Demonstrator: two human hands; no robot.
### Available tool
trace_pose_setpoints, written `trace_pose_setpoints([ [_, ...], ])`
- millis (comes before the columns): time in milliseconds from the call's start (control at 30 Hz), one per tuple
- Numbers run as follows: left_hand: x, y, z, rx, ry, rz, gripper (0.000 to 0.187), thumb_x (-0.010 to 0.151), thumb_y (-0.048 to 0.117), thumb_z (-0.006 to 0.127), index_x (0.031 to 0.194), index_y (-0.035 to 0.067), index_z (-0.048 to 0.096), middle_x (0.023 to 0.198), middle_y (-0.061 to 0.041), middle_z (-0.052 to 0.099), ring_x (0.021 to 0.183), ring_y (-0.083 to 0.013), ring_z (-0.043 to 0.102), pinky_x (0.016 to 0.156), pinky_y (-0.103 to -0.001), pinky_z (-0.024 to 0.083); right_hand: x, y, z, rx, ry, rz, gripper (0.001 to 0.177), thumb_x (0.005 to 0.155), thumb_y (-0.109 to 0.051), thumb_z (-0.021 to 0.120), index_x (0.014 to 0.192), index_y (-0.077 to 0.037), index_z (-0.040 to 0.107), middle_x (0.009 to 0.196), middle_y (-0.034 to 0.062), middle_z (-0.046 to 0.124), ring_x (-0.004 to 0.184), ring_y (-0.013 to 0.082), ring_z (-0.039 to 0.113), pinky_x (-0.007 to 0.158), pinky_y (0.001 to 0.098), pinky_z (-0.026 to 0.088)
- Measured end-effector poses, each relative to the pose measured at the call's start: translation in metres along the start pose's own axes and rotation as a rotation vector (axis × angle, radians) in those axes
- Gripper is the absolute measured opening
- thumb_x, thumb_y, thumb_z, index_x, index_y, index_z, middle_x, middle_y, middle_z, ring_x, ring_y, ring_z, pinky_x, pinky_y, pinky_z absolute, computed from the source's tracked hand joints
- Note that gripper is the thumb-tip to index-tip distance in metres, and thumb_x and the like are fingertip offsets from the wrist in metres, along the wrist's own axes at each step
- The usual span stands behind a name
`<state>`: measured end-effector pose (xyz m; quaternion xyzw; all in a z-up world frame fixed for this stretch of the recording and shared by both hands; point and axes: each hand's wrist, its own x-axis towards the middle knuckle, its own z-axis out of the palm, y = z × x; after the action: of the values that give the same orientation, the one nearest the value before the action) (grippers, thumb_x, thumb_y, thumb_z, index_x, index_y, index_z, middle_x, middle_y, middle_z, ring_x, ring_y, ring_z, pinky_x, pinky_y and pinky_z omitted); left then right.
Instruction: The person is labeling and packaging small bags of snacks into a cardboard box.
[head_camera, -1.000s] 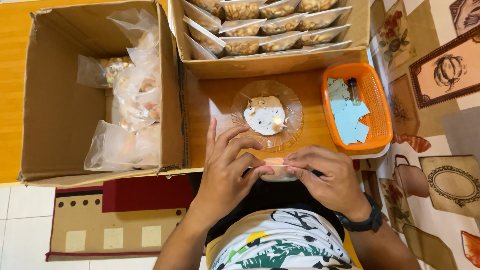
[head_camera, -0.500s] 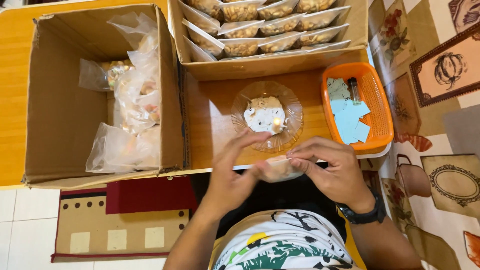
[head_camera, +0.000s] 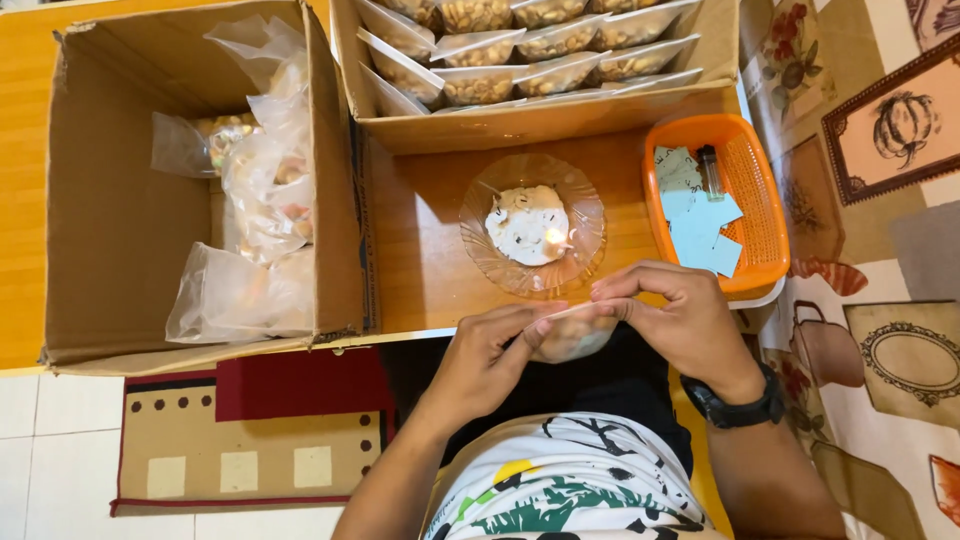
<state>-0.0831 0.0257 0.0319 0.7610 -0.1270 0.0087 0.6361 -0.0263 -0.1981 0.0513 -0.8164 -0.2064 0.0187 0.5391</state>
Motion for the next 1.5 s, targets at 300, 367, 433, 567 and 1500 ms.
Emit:
trace_pose_setpoints([
  [300,-0.013,-0.03,0.019,-0.105,-0.025,-0.087,0.027,0.105,0.017,0.056,0.119,0.011,0.078,0.114,-0.012,0.078,0.112,-0.0342,0.072,0.094,-0.046,0.057,-0.012,0.031,0.0,-0.008,0.057,0.167,0.006,0.088,-0.009,0.079,0.085,-0.004,0.079,0.074,0.008,0.074,0.074,0.0112,0.065,0.071,0.03,0.056],
  [367,-0.013,-0.032,0.024,-0.128,-0.021,-0.106,0.027,0.105,0.019,0.056,0.12,0.011,0.077,0.115,-0.012,0.078,0.112,-0.0331,0.072,0.094,-0.045,0.057,-0.014,0.039,0.003,0.021,0.107,0.187,0.008,0.088,-0.011,0.081,0.086,-0.004,0.079,0.075,0.0077,0.073,0.073,0.0103,0.064,0.071,0.0284,0.056],
  [433,-0.011,-0.036,0.029,-0.151,-0.019,-0.123,0.027,0.105,0.02,0.056,0.12,0.011,0.077,0.116,-0.012,0.078,0.112,-0.0319,0.072,0.094,-0.045,0.057,-0.014,0.045,0.005,0.049,0.16,0.205,0.011,0.087,-0.014,0.084,0.087,-0.004,0.079,0.075,0.0073,0.072,0.071,0.0093,0.063,0.072,0.0268,0.056],
  [567,-0.01,-0.051,0.036,-0.208,-0.015,-0.205,0.028,0.106,0.021,0.055,0.117,0.009,0.078,0.114,-0.014,0.077,0.108,-0.0304,0.073,0.09,-0.045,0.059,-0.014,0.058,0.011,0.141,0.191,0.271,0.018,0.1,-0.02,0.071,0.095,-0.005,0.079,0.077,0.007,0.074,0.072,0.0069,0.06,0.07,0.0258,0.057],
  [1500,0.05,-0.067,0.023,-0.113,0.241,-0.449,0.011,0.091,0.013,0.075,0.09,0.004,0.081,0.066,-0.01,0.066,0.041,-0.0136,0.061,0.044,-0.024,0.053,0.037,0.089,0.019,-0.016,0.254,0.345,0.017,0.107,-0.019,0.068,0.093,-0.012,0.075,0.06,0.0017,0.057,0.061,0.007,0.046,0.06,0.0238,0.042],
])
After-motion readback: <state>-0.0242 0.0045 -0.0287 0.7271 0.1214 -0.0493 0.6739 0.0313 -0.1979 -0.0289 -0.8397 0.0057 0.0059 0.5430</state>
